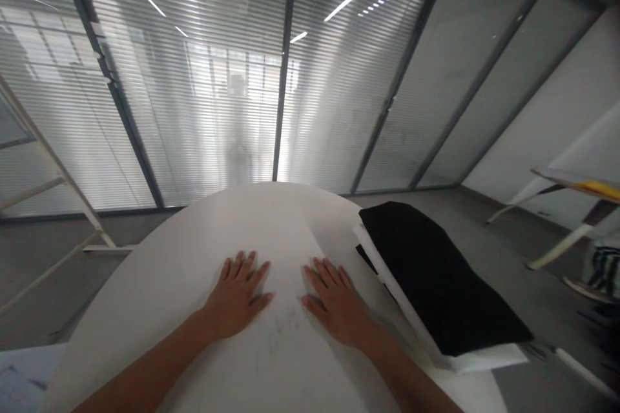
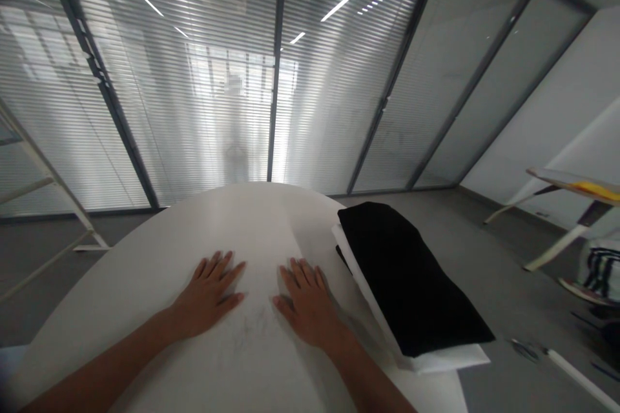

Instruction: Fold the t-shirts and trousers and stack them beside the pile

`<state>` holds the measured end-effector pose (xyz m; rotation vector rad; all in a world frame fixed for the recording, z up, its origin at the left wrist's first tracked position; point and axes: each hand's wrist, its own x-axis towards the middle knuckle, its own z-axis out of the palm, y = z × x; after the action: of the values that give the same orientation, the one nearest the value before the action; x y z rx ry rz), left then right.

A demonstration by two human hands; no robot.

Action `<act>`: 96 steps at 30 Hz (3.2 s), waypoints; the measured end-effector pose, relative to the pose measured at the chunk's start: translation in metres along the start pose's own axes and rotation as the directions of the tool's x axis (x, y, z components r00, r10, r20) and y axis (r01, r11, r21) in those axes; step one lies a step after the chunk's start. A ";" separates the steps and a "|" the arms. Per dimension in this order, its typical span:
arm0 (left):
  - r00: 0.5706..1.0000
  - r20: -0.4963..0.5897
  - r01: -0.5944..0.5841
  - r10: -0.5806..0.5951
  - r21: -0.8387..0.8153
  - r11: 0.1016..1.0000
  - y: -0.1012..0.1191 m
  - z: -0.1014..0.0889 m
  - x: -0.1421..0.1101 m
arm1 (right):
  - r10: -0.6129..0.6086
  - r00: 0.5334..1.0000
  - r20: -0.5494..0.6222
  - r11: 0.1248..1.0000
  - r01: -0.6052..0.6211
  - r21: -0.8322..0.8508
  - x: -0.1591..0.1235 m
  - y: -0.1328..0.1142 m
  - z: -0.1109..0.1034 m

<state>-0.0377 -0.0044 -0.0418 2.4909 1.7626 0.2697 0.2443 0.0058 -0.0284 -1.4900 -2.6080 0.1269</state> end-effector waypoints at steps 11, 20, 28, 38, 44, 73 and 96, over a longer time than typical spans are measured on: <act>1.000 0.007 0.001 -0.001 -0.008 1.000 0.000 -0.002 -0.001 | -0.003 1.000 0.002 1.000 0.003 -0.010 0.000 -0.001 0.001; 1.000 -0.005 -0.004 0.004 -0.009 1.000 0.001 -0.002 -0.002 | -0.002 1.000 -0.006 1.000 0.002 -0.025 0.000 -0.003 0.000; 1.000 0.018 0.004 -0.004 -0.005 1.000 0.004 -0.009 -0.003 | -0.004 1.000 -0.012 1.000 0.003 -0.028 -0.001 -0.004 0.000; 1.000 0.005 0.006 -0.006 0.003 1.000 0.003 -0.007 -0.003 | -0.002 1.000 -0.020 1.000 0.001 -0.024 -0.001 -0.003 0.001; 1.000 0.014 0.008 -0.008 -0.014 1.000 0.003 -0.006 -0.002 | -0.001 0.999 -0.041 1.000 0.000 -0.016 -0.002 -0.002 0.004; 1.000 0.028 0.006 -0.005 -0.034 0.999 0.003 -0.008 -0.003 | -0.022 0.965 -0.263 0.996 0.043 0.073 -0.011 -0.002 -0.063; 1.000 -0.009 -0.005 0.005 -0.026 1.000 0.000 -0.002 -0.001 | 0.569 0.699 -0.433 0.657 -0.703 -0.272 -0.041 0.063 -0.085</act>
<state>-0.0381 -0.0057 -0.0402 2.4807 1.7449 0.3031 0.3315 0.0029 0.0436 -2.3135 -1.7962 -0.6022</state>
